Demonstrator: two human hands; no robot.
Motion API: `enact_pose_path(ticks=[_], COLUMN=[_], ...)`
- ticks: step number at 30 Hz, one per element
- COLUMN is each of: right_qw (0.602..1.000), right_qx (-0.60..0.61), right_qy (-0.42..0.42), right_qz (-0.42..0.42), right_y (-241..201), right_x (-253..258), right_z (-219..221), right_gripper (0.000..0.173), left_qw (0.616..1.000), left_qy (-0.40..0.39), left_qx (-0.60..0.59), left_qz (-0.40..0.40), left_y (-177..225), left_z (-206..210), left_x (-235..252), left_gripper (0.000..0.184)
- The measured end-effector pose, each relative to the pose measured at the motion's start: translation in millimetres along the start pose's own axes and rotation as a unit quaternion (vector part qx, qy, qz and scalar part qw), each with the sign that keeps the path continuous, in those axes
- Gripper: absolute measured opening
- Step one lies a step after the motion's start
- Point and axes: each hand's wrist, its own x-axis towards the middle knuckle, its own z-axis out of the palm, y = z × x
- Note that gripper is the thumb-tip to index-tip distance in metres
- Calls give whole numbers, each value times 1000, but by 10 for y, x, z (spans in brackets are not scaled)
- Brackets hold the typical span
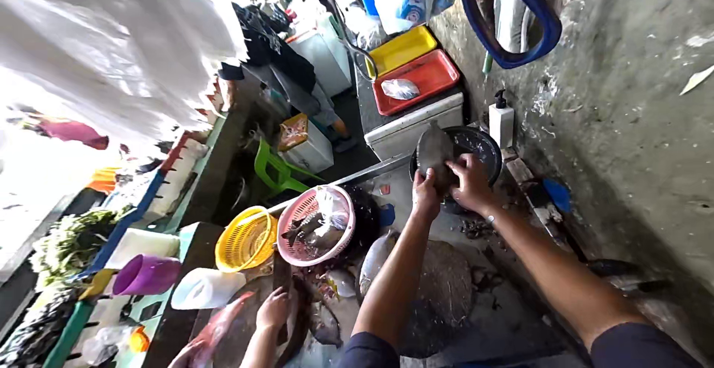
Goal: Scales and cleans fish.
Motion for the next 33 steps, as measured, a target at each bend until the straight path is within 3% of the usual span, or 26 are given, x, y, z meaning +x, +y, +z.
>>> enact_pose_path(ticks=[3, 6, 8, 11, 13, 17, 21, 24, 28, 31, 33], right_qw=[988, 994, 994, 958, 937, 974, 976, 982, 985, 976, 932], right_qx=[107, 88, 103, 255, 316, 171, 106, 126, 108, 182, 311], right_qy=[-2, 31, 33, -27, -48, -126, -180, -137, -52, -118, -168], right_qz=[109, 51, 27, 131, 144, 86, 61, 23, -125, -27, 81], right_y=[-91, 43, 57, -56, -73, -47, -48, -40, 150, 51, -61], right_x=[39, 121, 182, 174, 199, 255, 285, 222, 116, 58, 56], right_z=[6, -2, 13, 29, 34, -29, -61, -2, 139, 101, 97], right_gripper=[56, 45, 49, 66, 55, 33, 39, 42, 37, 37, 30], left_qw=[1000, 998, 996, 991, 988, 990, 995, 996, 995, 990, 991], left_qy=[-13, 36, 33, -4, -22, 18, 39, 22, -20, -20, -18], left_qx=[-12, -45, -76, -119, -138, -126, -48, -6, 84, 126, 107], left_qz=[16, 6, -17, -58, -68, -68, -80, -87, -56, -52, -73], left_y=[-79, -12, 44, 8, -15, 29, 66, 138, 241, 308, 291], left_z=[23, 112, 132, 138, 114, 65, -12, -77, -174, -256, -290], left_x=[15, 29, 32, 8, -14, -70, -63, -132, -252, -320, -331], left_gripper=[44, 40, 39, 41, 44, 38, 35, 37, 45, 53, 55])
